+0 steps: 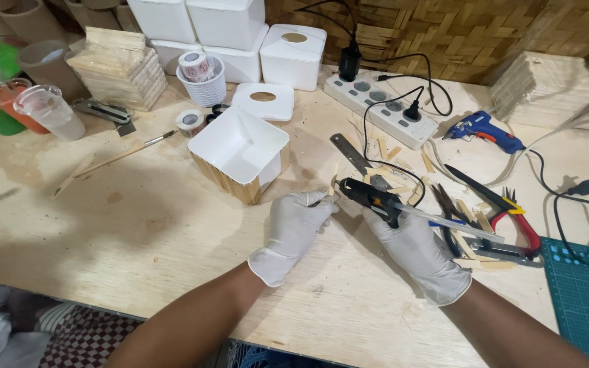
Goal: The person cuts wooden sticks with pliers and applies hot glue to attach them to the sides of a white plastic container, building a wooden exterior. The person repeats this process for multiple sticks, gradually covering the container's sides.
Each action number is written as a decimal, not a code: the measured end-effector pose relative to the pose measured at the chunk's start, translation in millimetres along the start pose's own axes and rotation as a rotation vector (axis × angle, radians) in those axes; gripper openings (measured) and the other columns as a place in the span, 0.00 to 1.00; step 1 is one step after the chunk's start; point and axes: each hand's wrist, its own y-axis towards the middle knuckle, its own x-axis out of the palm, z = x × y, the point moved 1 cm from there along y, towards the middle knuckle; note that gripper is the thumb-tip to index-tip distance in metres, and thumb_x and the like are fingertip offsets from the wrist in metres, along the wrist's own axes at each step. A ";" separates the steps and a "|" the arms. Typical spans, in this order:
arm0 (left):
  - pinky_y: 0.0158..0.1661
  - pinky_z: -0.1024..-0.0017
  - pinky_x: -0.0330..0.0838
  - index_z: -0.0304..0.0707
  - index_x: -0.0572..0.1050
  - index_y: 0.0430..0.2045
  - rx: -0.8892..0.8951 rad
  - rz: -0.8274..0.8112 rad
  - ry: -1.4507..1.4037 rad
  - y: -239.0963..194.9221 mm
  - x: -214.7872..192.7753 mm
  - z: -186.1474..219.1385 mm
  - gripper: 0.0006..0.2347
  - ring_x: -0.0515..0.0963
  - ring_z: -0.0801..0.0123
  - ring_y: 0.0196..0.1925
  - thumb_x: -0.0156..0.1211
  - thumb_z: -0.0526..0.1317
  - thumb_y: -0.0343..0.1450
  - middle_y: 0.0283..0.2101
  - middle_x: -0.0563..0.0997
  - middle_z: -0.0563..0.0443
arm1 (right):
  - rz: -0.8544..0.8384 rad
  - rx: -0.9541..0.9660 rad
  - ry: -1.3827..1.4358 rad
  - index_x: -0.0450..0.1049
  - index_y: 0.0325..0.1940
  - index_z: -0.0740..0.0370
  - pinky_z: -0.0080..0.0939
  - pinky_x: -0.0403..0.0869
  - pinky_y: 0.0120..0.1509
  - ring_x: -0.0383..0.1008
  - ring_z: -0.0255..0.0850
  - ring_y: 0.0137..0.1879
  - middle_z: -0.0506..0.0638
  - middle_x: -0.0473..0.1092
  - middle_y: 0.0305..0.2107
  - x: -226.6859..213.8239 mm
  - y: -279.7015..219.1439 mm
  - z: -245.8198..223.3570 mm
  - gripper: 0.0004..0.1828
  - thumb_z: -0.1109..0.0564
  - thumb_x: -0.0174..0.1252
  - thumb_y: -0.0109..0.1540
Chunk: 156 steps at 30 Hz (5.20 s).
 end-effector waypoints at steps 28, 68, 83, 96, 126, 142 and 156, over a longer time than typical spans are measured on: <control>0.21 0.82 0.61 0.38 0.85 0.39 0.167 0.206 -0.179 -81.7 -110.8 53.1 0.10 0.81 0.69 0.25 0.59 0.39 0.71 0.35 0.88 0.40 | 0.416 -0.733 -0.996 0.70 0.49 0.52 0.55 0.73 0.55 0.79 0.51 0.42 0.50 0.74 0.28 53.5 116.6 -7.3 0.23 0.36 0.58 0.60; 0.56 0.76 0.72 0.44 0.81 0.24 0.202 -0.472 0.027 -141.5 -42.3 -20.9 0.03 0.77 0.77 0.58 0.71 0.38 0.63 0.57 0.78 0.54 | -0.965 0.347 1.564 0.73 0.32 0.59 0.46 0.70 0.52 0.67 0.40 0.36 0.46 0.66 0.23 37.6 -165.0 51.8 0.10 0.52 0.62 0.62; 0.54 0.58 0.67 0.52 0.75 0.57 0.485 -0.098 1.409 29.8 -108.2 71.5 0.28 0.75 0.50 0.57 0.64 0.58 0.63 0.54 0.79 0.47 | -0.592 0.135 1.474 0.69 0.40 0.65 0.43 0.65 0.42 0.62 0.42 0.35 0.50 0.65 0.28 -33.4 -94.1 17.8 0.08 0.58 0.59 0.65; 0.52 0.59 0.77 0.54 0.82 0.46 0.312 -0.087 0.720 -1.9 -89.9 101.9 0.21 0.84 0.58 0.52 0.74 0.45 0.58 0.44 0.87 0.52 | -0.295 0.127 0.913 0.76 0.38 0.69 0.46 0.73 0.49 0.76 0.48 0.35 0.57 0.74 0.28 -41.0 -57.2 -26.4 0.09 0.61 0.54 0.70; 0.54 0.65 0.76 0.44 0.85 0.37 0.216 -0.290 0.133 -53.2 -37.1 50.5 0.15 0.84 0.69 0.44 0.79 0.39 0.57 0.37 0.89 0.49 | -0.171 0.067 0.587 0.80 0.30 0.64 0.35 0.71 0.45 0.72 0.36 0.33 0.51 0.75 0.22 -32.4 -57.8 -63.7 0.05 0.63 0.70 0.60; 0.48 0.66 0.77 0.43 0.85 0.37 0.262 -0.257 0.103 -50.3 -34.7 36.9 0.07 0.80 0.75 0.39 0.68 0.40 0.69 0.33 0.87 0.47 | -0.160 0.096 0.598 0.81 0.31 0.69 0.40 0.74 0.45 0.72 0.41 0.33 0.56 0.74 0.22 -35.6 -72.4 -78.2 0.05 0.67 0.71 0.55; 0.43 0.71 0.75 0.41 0.86 0.31 0.239 -0.239 0.069 -26.9 -37.1 -12.8 0.04 0.74 0.80 0.36 0.66 0.37 0.68 0.25 0.85 0.54 | -0.113 0.046 0.563 0.79 0.30 0.69 0.34 0.73 0.37 0.72 0.37 0.29 0.55 0.72 0.19 -29.2 -66.7 -67.6 0.08 0.64 0.72 0.55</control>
